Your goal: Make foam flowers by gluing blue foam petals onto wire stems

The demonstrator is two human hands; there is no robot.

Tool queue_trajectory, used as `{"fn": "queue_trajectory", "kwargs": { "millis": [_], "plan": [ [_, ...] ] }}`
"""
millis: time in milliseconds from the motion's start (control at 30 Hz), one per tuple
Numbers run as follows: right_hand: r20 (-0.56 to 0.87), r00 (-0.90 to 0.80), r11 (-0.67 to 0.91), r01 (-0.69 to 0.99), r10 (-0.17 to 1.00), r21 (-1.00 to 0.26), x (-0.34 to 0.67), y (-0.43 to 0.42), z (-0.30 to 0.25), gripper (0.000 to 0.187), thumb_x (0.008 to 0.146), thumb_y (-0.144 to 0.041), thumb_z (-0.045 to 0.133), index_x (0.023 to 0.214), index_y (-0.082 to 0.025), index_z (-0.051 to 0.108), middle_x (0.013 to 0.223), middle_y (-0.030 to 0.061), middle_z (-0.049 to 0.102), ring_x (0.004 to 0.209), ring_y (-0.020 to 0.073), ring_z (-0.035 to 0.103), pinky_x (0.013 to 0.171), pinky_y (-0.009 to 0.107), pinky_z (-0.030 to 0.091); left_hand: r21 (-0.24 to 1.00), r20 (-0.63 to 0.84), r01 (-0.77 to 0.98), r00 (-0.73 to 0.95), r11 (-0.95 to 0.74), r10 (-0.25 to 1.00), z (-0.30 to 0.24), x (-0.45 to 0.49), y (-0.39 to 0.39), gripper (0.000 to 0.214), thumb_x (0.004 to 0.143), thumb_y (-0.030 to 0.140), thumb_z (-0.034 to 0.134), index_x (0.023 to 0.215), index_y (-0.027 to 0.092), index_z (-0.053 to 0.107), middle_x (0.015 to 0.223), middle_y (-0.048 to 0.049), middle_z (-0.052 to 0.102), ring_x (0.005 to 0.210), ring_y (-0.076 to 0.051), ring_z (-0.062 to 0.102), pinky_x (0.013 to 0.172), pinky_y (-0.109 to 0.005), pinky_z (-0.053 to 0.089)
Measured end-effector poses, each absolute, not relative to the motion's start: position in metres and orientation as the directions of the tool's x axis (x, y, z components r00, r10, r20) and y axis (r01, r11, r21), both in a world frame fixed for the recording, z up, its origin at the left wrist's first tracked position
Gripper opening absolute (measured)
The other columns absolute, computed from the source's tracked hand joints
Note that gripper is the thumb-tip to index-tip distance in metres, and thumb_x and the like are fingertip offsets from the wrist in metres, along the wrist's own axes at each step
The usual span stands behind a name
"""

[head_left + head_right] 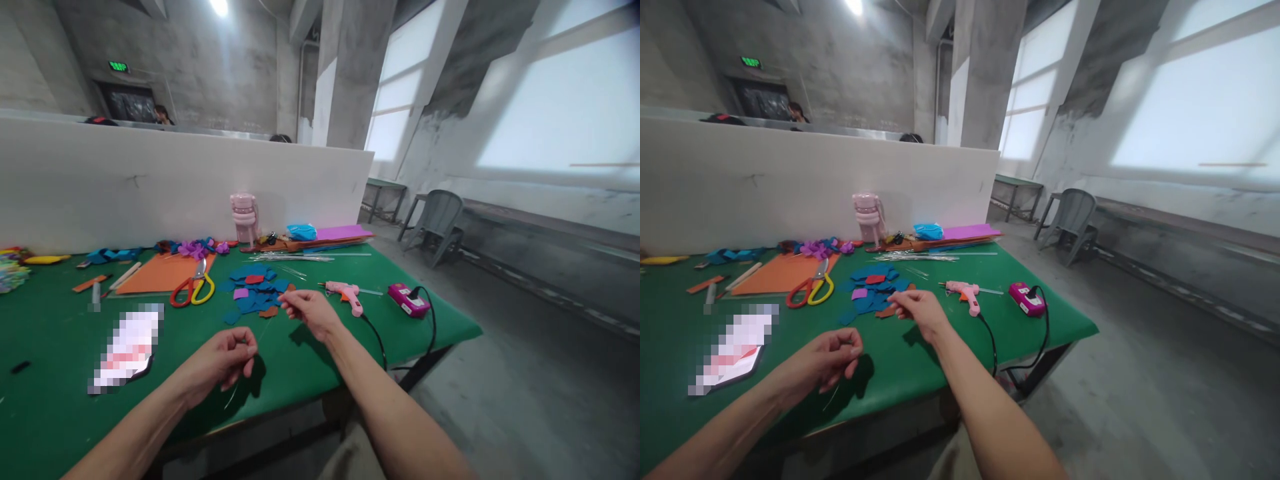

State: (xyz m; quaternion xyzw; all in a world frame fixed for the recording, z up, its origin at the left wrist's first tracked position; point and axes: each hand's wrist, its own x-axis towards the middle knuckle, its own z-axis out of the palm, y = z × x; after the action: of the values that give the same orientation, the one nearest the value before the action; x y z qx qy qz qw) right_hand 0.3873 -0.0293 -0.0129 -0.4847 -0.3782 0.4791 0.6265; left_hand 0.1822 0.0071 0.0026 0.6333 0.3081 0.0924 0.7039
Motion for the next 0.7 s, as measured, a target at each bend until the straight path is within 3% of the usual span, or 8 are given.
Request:
{"fn": "queue_trajectory", "kwargs": {
  "millis": [67, 133, 233, 300, 367, 467, 567, 700],
  "plan": [
    [0.070, 0.410, 0.140, -0.144, 0.909, -0.979, 0.416, -0.033, -0.011, 0.035, 0.062, -0.044, 0.067, 0.077, -0.012, 0.069, 0.069, 0.0040, 0.064, 0.055, 0.0066, 0.051, 0.056, 0.021, 0.042, 0.948, -0.319, 0.268, 0.785, 0.174, 0.530, 0.001, 0.181, 0.008, 0.028, 0.071, 0.043, 0.059, 0.073, 0.018, 0.046, 0.051, 0.0040, 0.055, 0.033, -0.004, 0.033, 0.033, -0.015, 0.022],
    [0.134, 0.587, 0.130, 0.049, 0.799, -0.990, 0.449, -0.041, -0.014, 0.038, 0.065, -0.046, 0.064, 0.080, -0.011, 0.068, 0.070, 0.0057, 0.065, 0.055, 0.0086, 0.052, 0.056, 0.022, 0.042, 0.951, -0.305, 0.275, 0.750, 0.143, 0.587, -0.001, 0.178, 0.011, 0.028, 0.071, 0.043, 0.059, 0.076, 0.018, 0.047, 0.052, 0.0031, 0.056, 0.035, -0.005, 0.034, 0.034, -0.016, 0.022],
    [0.165, 0.739, -0.143, 0.335, 0.653, -0.931, 0.497, -0.056, -0.025, 0.046, 0.075, -0.051, 0.045, 0.084, -0.011, 0.068, 0.070, 0.0080, 0.066, 0.055, 0.0130, 0.056, 0.055, 0.026, 0.043, 0.972, -0.202, 0.229, 0.693, 0.054, 0.692, -0.003, 0.173, 0.018, 0.026, 0.070, 0.041, 0.059, 0.075, 0.018, 0.048, 0.052, 0.0031, 0.055, 0.041, -0.007, 0.041, 0.041, -0.016, 0.029],
    [0.164, 0.753, -0.229, 0.388, 0.637, -0.893, 0.522, -0.066, -0.033, 0.047, 0.077, -0.050, 0.042, 0.079, -0.011, 0.068, 0.072, 0.0106, 0.067, 0.057, 0.0161, 0.057, 0.056, 0.028, 0.042, 0.987, -0.125, 0.160, 0.660, 0.023, 0.741, -0.003, 0.170, 0.025, 0.023, 0.071, 0.039, 0.057, 0.074, 0.019, 0.047, 0.055, 0.0041, 0.053, 0.049, -0.009, 0.048, 0.050, -0.018, 0.037],
    [0.216, 0.764, -0.395, 0.528, 0.608, -0.752, 0.538, -0.074, -0.039, 0.048, 0.081, -0.047, 0.034, 0.079, -0.014, 0.068, 0.074, 0.0098, 0.068, 0.061, 0.0169, 0.059, 0.060, 0.028, 0.042, 0.989, -0.057, 0.140, 0.612, -0.038, 0.789, -0.002, 0.173, 0.037, 0.019, 0.071, 0.037, 0.055, 0.073, 0.020, 0.046, 0.057, 0.0054, 0.051, 0.052, -0.009, 0.048, 0.053, -0.020, 0.039],
    [0.269, 0.779, -0.467, 0.573, 0.567, -0.673, 0.545, -0.081, -0.039, 0.040, 0.080, -0.042, 0.038, 0.079, -0.014, 0.068, 0.078, 0.0116, 0.068, 0.072, 0.0210, 0.060, 0.064, 0.030, 0.040, 0.914, 0.081, 0.299, 0.524, -0.272, 0.848, -0.003, 0.187, 0.063, 0.012, 0.066, 0.029, 0.056, 0.069, 0.018, 0.050, 0.055, 0.0052, 0.048, 0.050, -0.009, 0.044, 0.049, -0.019, 0.033],
    [0.313, 0.762, -0.441, 0.602, 0.567, -0.666, 0.530, -0.079, -0.032, 0.035, 0.079, -0.040, 0.041, 0.079, -0.016, 0.067, 0.079, 0.0106, 0.068, 0.075, 0.0215, 0.060, 0.064, 0.029, 0.040, 0.725, 0.130, 0.529, 0.524, -0.441, 0.842, -0.007, 0.213, 0.097, 0.009, 0.061, 0.026, 0.058, 0.064, 0.018, 0.059, 0.055, 0.0018, 0.052, 0.055, -0.012, 0.047, 0.050, -0.021, 0.029],
    [0.352, 0.637, -0.254, 0.662, 0.686, -0.705, 0.490, -0.067, -0.023, 0.037, 0.079, -0.043, 0.041, 0.076, -0.017, 0.067, 0.073, 0.0069, 0.068, 0.065, 0.0182, 0.060, 0.060, 0.026, 0.041, 0.681, 0.079, 0.581, 0.548, -0.447, 0.833, -0.017, 0.247, 0.131, 0.011, 0.053, 0.026, 0.067, 0.048, 0.018, 0.060, 0.051, -0.0008, 0.054, 0.055, -0.014, 0.047, 0.049, -0.022, 0.027]
  ]
}}
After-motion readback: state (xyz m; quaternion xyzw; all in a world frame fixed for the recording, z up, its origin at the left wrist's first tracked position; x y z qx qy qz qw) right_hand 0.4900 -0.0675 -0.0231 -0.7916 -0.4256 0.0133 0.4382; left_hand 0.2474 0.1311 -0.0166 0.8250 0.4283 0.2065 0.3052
